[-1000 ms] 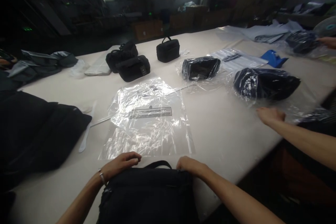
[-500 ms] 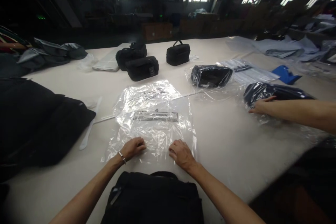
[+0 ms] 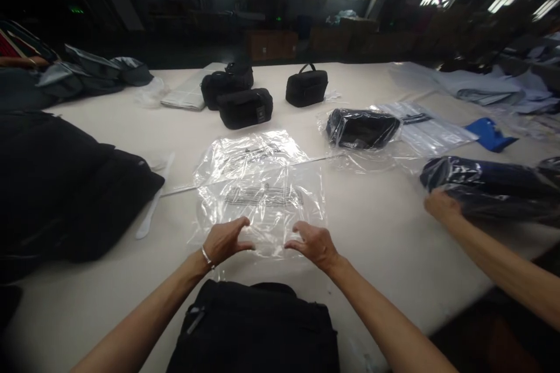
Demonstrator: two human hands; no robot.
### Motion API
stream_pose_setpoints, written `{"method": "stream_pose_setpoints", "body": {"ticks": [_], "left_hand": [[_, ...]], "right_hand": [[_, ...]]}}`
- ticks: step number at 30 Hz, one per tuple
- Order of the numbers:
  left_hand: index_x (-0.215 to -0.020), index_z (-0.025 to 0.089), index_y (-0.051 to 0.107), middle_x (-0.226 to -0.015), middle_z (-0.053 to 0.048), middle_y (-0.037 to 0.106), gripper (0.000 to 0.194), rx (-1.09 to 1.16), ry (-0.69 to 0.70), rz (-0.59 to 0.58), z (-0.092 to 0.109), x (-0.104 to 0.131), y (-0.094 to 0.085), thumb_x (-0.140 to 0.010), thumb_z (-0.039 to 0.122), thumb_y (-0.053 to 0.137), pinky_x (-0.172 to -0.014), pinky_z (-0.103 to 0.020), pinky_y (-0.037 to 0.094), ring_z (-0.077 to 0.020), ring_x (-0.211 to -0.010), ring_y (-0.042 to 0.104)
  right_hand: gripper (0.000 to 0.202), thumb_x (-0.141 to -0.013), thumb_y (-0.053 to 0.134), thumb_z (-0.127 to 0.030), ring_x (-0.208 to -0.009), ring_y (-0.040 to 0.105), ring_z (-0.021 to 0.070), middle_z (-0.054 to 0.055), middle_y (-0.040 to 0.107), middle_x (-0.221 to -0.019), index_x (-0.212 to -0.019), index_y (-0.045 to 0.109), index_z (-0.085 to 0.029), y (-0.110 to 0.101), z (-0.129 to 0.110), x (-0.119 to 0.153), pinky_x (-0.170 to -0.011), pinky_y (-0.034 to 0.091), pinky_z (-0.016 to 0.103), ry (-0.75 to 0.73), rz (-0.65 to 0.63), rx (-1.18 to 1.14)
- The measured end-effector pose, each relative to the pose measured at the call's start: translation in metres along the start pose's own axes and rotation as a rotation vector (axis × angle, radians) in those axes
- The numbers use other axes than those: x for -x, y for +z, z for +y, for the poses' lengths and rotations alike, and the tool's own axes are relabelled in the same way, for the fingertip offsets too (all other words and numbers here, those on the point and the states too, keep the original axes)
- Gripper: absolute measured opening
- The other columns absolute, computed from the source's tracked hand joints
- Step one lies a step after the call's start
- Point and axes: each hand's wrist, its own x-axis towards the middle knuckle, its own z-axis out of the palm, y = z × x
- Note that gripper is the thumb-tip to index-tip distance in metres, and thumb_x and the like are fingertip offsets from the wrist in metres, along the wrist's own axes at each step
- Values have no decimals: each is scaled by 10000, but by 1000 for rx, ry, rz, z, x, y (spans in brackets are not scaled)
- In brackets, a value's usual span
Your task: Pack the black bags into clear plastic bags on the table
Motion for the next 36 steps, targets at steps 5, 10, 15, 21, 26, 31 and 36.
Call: {"method": "stream_pose_setpoints", "body": {"ticks": [5,10,15,21,26,31,36], "left_hand": [[-961,215,586,-988,-105,649,205,9,-120,38,-26,27,0,-910,136,404,-870,-373,411,-265,-985,597],[-893,203,568,-901,-118,625,165,154,-515,164,-58,82,-3,-909,286,427,-784,-415,447,-319,-960,571],[-847,179,607,-768,-61,653,224,585,-738,138,-70,117,1,-874,350,465,-521,-279,476,-221,-707,649],[-815,198,562,-787,2,637,139,1370,-751,447,-62,105,20,-689,221,618,-663,-219,553,-119,-705,635],[-597,207,507,-529,50,497,264,1116,-680,322,-49,101,26,-728,373,666,-533,-205,433,-113,-535,459],[-559,242,627,-603,-10,640,268,853,-555,228,-43,128,18,-733,445,612,-692,-302,489,-224,-683,585],[-916,287,728,-1002,-24,753,363,506,-307,332,-55,204,46,-914,399,383,-955,-353,518,-269,-1045,668]], "right_hand": [[213,-932,537,-391,-870,662,221,63,722,-962,-972,670,-230,1,26,27,-692,428,276,-79,-93,80],[308,-953,395,-374,-751,648,236,84,705,-844,-883,647,-213,6,46,88,-652,432,320,246,29,112],[241,-747,671,-478,-640,643,219,9,667,-697,-809,611,-253,14,53,145,-503,467,295,891,197,-473],[301,-601,824,-239,-674,679,192,9,679,-782,-780,583,-238,11,54,159,-539,596,295,1082,407,-1382],[280,-677,822,-350,-580,605,158,-33,577,-630,-732,576,-226,11,42,155,-629,612,327,1028,468,-1298],[341,-798,672,-525,-739,638,240,30,651,-671,-661,630,-215,5,8,173,-809,560,378,914,317,-890],[350,-939,472,-439,-1122,630,324,82,712,-1142,-1082,728,-248,4,-15,242,-1014,490,453,598,298,-519]]}}
